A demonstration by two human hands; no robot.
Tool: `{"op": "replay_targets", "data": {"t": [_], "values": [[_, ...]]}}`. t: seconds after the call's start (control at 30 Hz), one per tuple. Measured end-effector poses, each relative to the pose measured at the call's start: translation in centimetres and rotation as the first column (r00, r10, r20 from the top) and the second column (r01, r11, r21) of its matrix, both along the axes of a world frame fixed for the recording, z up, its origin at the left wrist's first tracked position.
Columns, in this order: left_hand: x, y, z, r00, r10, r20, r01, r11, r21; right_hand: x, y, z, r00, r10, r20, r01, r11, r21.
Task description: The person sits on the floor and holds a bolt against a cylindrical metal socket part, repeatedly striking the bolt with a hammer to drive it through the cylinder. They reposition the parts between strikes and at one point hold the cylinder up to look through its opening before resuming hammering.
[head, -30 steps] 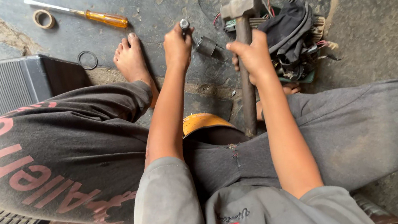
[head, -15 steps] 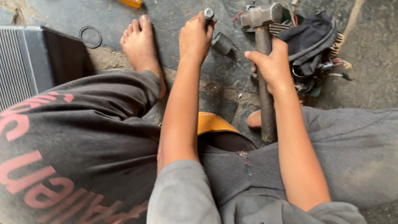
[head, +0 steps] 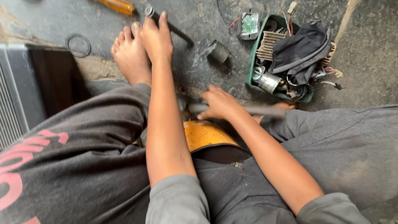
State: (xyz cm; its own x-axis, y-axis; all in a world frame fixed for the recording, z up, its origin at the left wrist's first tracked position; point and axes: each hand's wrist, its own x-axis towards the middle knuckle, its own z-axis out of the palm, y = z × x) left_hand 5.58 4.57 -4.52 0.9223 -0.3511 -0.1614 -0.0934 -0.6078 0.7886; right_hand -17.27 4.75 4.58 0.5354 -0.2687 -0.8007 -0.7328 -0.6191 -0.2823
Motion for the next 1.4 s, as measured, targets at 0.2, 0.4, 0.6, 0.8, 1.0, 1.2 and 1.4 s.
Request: {"op": "replay_targets", "data": {"t": [0.2, 0.4, 0.6, 0.8, 1.0, 1.2, 1.4], "values": [[0.4, 1.3, -1.0, 0.98, -0.013, 0.2, 0.019, 0.999, -0.029, 3.5, -4.9, -1.1, 0.885, -0.003, 0.466, 0.336, 0.697, -0.634], [1.0, 1.7, -1.3, 0.997, 0.073, -0.003, -0.073, 0.995, -0.062, 1.8, -8.5, -4.3, 0.864, 0.02, 0.502, 0.25, 0.85, -0.464], [0.8, 0.8, -1.2, 0.999, -0.003, -0.034, 0.001, 0.999, -0.054, 1.2, -9.6, -3.5, 0.727, -0.307, 0.614, 0.442, 0.894, -0.077], [-1.5, -0.6, 1.8, 0.983, -0.182, -0.031, 0.179, 0.98, -0.088, -0.9, -4.3, -1.0, 0.878, 0.225, 0.423, 0.053, 0.832, -0.552], [-4.4, -0.9, 4.8, 0.956, -0.291, -0.042, 0.283, 0.95, -0.133, 0.8, 1.4, -1.7, 0.73, 0.645, 0.228, -0.231, 0.546, -0.806], [-4.1, 0.0, 8.0, 0.96, -0.278, -0.037, 0.272, 0.955, -0.115, 3.5, 1.0, 0.7, 0.736, 0.677, 0.016, -0.583, 0.645, -0.493], [-4.2, -0.7, 8.1, 0.952, -0.303, -0.032, 0.295, 0.943, -0.154, 2.6, 5.0, 1.4, 0.865, 0.49, -0.111, -0.493, 0.787, -0.37]]}}
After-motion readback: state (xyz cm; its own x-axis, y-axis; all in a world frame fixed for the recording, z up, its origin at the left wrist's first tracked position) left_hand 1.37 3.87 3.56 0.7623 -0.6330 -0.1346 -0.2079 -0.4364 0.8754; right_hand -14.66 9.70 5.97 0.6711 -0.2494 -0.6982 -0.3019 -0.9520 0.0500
